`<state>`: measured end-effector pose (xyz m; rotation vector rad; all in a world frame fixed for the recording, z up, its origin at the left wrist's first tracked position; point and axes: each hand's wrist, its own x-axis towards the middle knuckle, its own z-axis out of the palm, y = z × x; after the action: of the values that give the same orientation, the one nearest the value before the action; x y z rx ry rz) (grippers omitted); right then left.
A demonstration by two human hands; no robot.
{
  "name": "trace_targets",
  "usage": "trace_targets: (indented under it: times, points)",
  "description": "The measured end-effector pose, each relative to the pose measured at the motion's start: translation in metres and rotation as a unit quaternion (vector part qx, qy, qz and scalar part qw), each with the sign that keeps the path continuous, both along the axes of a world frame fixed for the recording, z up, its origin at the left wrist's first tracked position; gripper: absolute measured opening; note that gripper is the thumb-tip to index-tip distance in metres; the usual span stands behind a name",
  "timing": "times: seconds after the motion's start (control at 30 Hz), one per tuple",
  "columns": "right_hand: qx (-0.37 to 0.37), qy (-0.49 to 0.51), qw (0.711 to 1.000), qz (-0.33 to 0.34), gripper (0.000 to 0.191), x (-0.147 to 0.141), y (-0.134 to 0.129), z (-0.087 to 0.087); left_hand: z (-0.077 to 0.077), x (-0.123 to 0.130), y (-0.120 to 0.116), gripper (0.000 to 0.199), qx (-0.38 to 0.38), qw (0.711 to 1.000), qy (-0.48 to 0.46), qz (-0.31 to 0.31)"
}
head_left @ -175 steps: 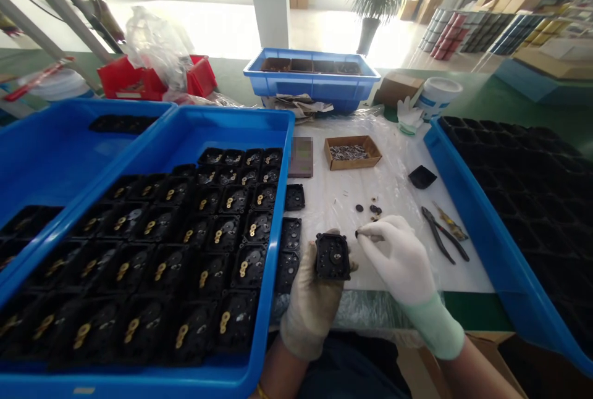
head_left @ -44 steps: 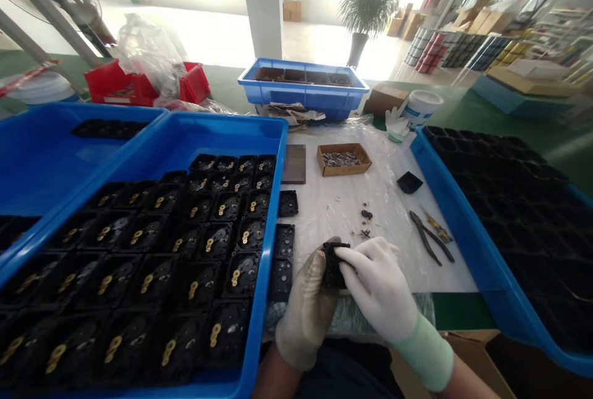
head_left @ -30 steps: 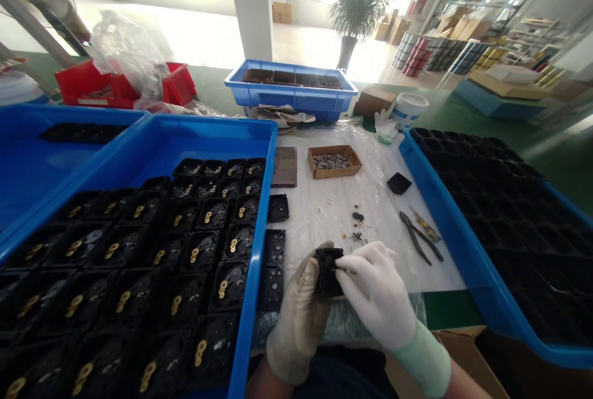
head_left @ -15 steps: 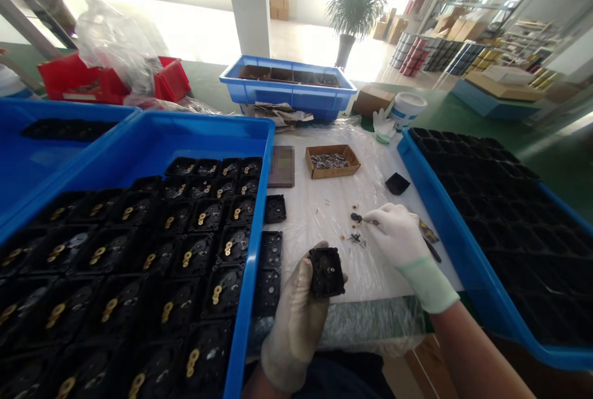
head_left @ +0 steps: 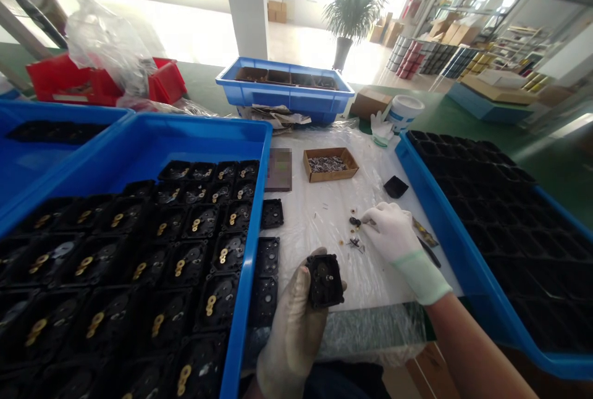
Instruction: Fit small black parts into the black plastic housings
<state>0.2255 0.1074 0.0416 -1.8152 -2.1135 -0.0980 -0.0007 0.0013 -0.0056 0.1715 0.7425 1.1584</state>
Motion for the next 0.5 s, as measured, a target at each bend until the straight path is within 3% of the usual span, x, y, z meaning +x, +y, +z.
trace_targets:
  times: [0.2,0.33,0.5]
  points:
    - [0.008,0.031,0.999,0.040,0.017,-0.008,-0.006,0.009,0.002,-0.001,0.000,0.062,-0.002,1.000,0.009,-0.006]
    - [-0.026,0.018,0.995,0.093,0.016,-0.024,-0.016,0.016,0.005,0.002,0.002,0.062,-0.011,1.000,-0.003,0.007]
    - [-0.071,-0.033,0.991,0.104,0.017,-0.044,-0.021,0.011,0.009,0.004,0.003,0.052,-0.012,0.999,-0.022,0.022]
